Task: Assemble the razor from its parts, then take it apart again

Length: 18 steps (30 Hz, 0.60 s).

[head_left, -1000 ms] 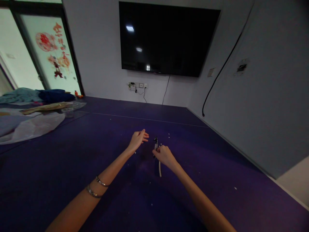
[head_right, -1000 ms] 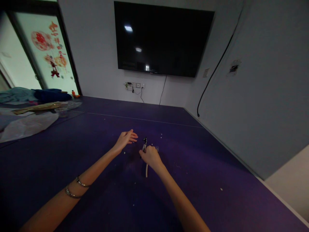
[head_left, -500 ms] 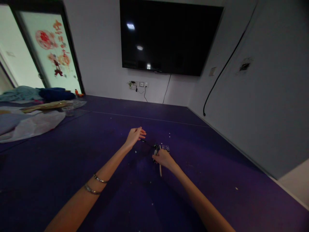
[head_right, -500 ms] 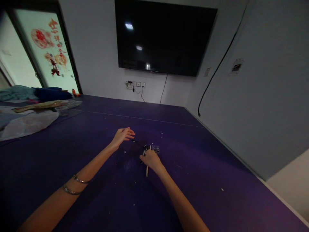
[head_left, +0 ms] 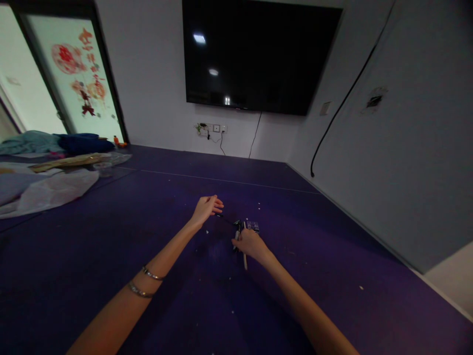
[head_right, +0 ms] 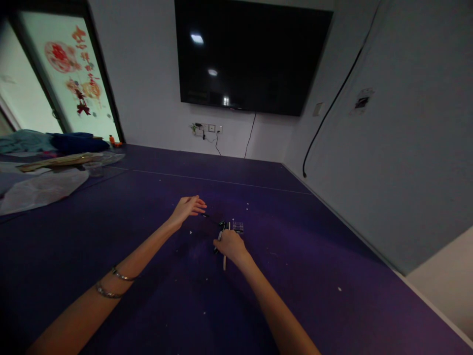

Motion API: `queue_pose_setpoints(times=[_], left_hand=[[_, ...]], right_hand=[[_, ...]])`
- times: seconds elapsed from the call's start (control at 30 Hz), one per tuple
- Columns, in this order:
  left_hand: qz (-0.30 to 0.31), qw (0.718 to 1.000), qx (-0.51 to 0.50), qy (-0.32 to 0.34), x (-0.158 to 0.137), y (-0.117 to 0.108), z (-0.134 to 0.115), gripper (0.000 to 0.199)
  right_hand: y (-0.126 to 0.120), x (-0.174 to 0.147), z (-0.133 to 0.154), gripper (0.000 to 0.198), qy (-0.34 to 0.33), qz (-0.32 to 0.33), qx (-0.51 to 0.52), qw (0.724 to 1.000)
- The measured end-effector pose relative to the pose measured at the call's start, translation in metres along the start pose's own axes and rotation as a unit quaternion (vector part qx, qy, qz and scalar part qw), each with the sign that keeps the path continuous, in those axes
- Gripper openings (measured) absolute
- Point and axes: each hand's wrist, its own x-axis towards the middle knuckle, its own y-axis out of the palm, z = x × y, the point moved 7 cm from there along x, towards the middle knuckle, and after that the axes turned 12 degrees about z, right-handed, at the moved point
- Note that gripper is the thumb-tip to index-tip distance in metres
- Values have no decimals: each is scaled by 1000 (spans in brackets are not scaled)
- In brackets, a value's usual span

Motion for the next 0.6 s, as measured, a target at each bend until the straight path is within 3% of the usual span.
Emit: queue_pose_setpoints(times=[0.17, 0.3, 0.43, 0.6], left_hand=[[6, 1000, 29, 10, 1, -3, -1, 29], [7, 989, 134, 57, 6, -12, -4, 19], [-14, 962, 251, 103, 16, -21, 3, 16], [29, 936, 326, 128, 33, -16, 32, 17]], right_hand=[[-30, 3, -23, 24, -41, -22, 11, 999], [-49, 11, -51, 18, -117, -33, 38, 992], [-47, 20, -69, 32, -173, -92, 39, 980], [-32, 27, -80, 58, -190, -117, 79, 972]])
